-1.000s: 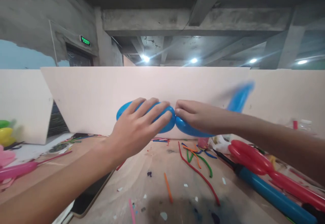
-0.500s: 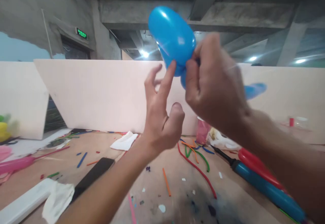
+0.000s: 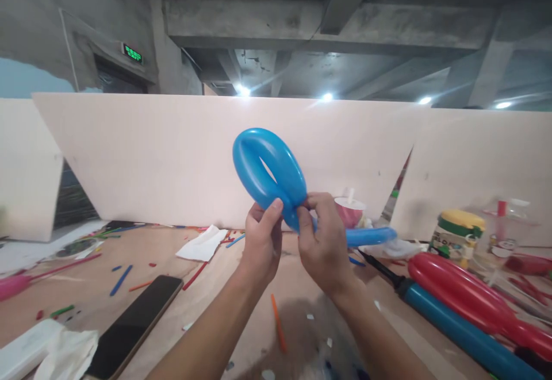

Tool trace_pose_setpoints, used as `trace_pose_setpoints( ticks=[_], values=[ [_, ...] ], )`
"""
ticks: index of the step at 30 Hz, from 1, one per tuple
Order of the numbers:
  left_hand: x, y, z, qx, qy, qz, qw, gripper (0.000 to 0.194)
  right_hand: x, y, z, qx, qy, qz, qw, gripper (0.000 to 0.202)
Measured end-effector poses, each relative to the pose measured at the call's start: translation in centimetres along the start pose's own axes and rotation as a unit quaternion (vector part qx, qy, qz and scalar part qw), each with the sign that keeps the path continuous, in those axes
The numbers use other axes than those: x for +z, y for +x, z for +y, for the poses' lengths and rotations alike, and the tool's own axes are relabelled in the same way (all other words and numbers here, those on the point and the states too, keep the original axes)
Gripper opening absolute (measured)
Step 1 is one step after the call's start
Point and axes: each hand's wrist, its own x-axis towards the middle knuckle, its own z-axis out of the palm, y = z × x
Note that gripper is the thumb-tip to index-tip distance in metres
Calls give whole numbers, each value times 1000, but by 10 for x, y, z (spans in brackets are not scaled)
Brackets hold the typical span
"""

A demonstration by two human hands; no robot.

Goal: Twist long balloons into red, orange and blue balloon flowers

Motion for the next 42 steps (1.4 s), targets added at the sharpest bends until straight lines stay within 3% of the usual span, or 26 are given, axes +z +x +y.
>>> trace_pose_setpoints(
  ticks=[2,5,8,11,14,18,20,23,25,27,31,35,39,42],
  values=[
    [-6,0,1,-25,5,-9,1000,20,-2,-3,3,95,85,-55,990,13],
    [-19,3,6,-91,26,-46,994,25,-8,-2,12,187,221,-190,938,21],
    [-36,6,9,-158,61,-102,980,30,-11,-1,22,208,302,-259,894,26],
    [-48,10,7,-192,86,-139,968,39,-12,-3,24,193,292,-291,891,25],
    [-54,16,-2,-173,110,-129,970,44,-10,-5,17,141,202,-274,930,16],
    [-58,19,-13,-29,184,-34,982,29,-8,-7,10,2,19,-162,987,9],
    [-55,15,-13,-15,227,-48,973,27,-7,-8,11,-43,-69,-123,989,9],
    [-44,5,-10,-48,221,-129,965,32,-3,-11,15,-55,-138,-99,984,10],
    [-37,0,-10,-41,208,-107,971,31,-1,-13,17,-56,-140,-91,984,11],
    [-33,-1,-11,-18,214,-46,976,28,2,-15,18,-56,-115,-79,989,12],
    [-33,2,-13,26,288,30,957,15,5,-14,16,-4,-18,-42,999,9],
    [-40,5,-13,52,345,88,933,6,5,-13,17,116,60,-83,988,10],
    [-49,8,-5,24,277,-2,961,7,3,-11,25,211,174,-140,952,20],
    [-56,11,2,-55,235,-87,967,9,1,-9,30,249,235,-182,922,24]
  ],
)
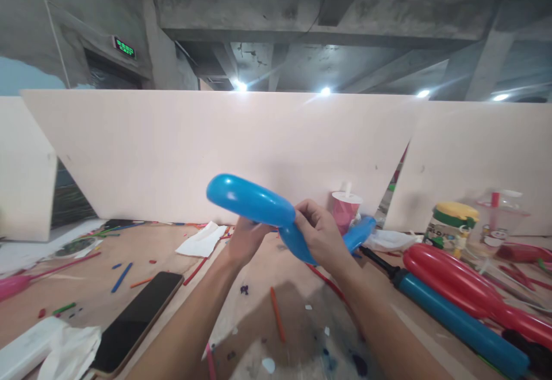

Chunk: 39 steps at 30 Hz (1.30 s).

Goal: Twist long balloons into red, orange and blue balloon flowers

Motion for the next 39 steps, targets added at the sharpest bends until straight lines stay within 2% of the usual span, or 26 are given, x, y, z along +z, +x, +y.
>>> trace_pose_setpoints(
  ticks=[2,4,7,9,13,14,18,20,22,25,27,29,34,39],
  values=[
    [-5,2,-1,-27,-29,-42,998,13,-1,0,0,15,15,-43,999,24],
    [-7,4,-3,-31,-32,-39,998,21,0,-1,-1,7,8,-68,998,22],
    [-5,7,-7,8,9,65,998,47,1,-3,-2,-33,-56,-39,997,19],
    [-2,7,-6,35,44,92,994,50,1,-4,-2,-57,-121,-1,991,16],
    [9,0,-2,50,91,-21,994,41,3,-6,0,-128,-225,62,964,9],
    [12,-2,-2,56,98,-18,994,42,4,-6,0,-147,-239,69,957,8],
    [19,-5,-2,91,151,129,976,33,9,-8,1,-184,-271,60,943,12],
    [19,-5,-1,98,202,160,961,25,10,-9,1,-195,-288,54,936,14],
    [17,-3,2,89,249,162,951,21,10,-10,0,-207,-318,63,923,15],
    [10,-1,6,50,272,146,950,12,6,-11,1,-262,-377,53,887,15],
    [5,0,8,20,274,106,956,7,4,-10,2,-308,-404,19,861,14],
    [0,1,10,3,285,63,956,5,0,-8,5,-325,-413,-3,851,13],
    [-5,2,10,-20,305,-20,952,8,-5,-2,14,-286,-391,20,875,11],
    [-1,3,6,-4,306,-11,952,12,-3,-1,18,-267,-362,59,891,10]
  ],
)
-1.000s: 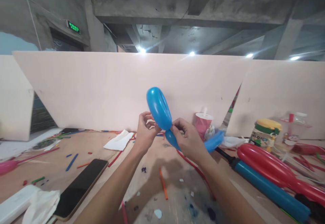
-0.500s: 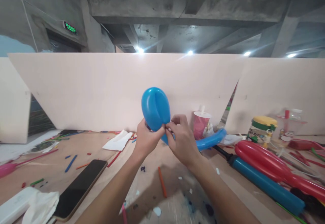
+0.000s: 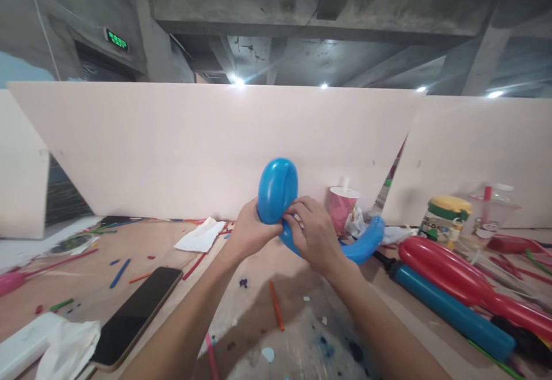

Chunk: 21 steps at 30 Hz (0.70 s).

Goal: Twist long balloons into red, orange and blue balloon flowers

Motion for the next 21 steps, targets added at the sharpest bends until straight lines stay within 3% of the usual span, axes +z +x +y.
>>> trace_pose_setpoints(
  ticks=[4,9,14,16,18,21],
  values=[
    [0,-1,1,-6,13,-3,1000,12,0,-1,-2,4,24,23,999,9],
    [3,-4,5,21,31,31,999,11,-3,0,-8,7,55,52,997,11],
    [4,-5,8,33,-21,36,999,12,-3,2,-18,104,144,63,982,6],
    [1,-5,9,33,-35,25,999,14,-3,4,-20,181,272,31,945,16],
    [-1,-5,8,30,-39,14,999,14,-5,6,-19,256,397,-7,881,38],
    [-1,-4,7,28,-60,15,998,11,-8,9,-13,319,480,-38,816,55]
  ],
)
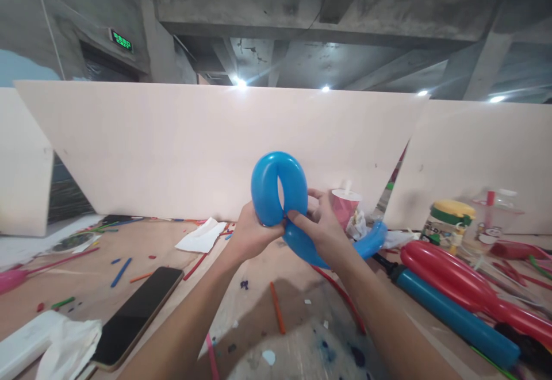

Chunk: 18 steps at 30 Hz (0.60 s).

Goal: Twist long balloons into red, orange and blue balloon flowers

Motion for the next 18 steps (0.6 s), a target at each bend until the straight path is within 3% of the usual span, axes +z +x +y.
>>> trace_pose_setpoints(
  ticks=[6,10,12,15,18],
  values=[
    [14,3,-7,-46,-113,73,990,13,1,1,2,-28,58,-4,998,39],
    [12,4,-13,-18,-94,95,991,12,2,-4,-6,-65,-13,-9,998,38],
    [5,3,-11,11,-40,72,997,14,-5,-5,-12,-66,-47,-52,995,39],
    [-6,0,-2,50,52,3,997,10,-19,-2,-14,-31,31,-136,990,32],
    [-8,-6,9,88,97,-53,990,12,-26,2,-10,26,84,-116,989,39]
  ],
)
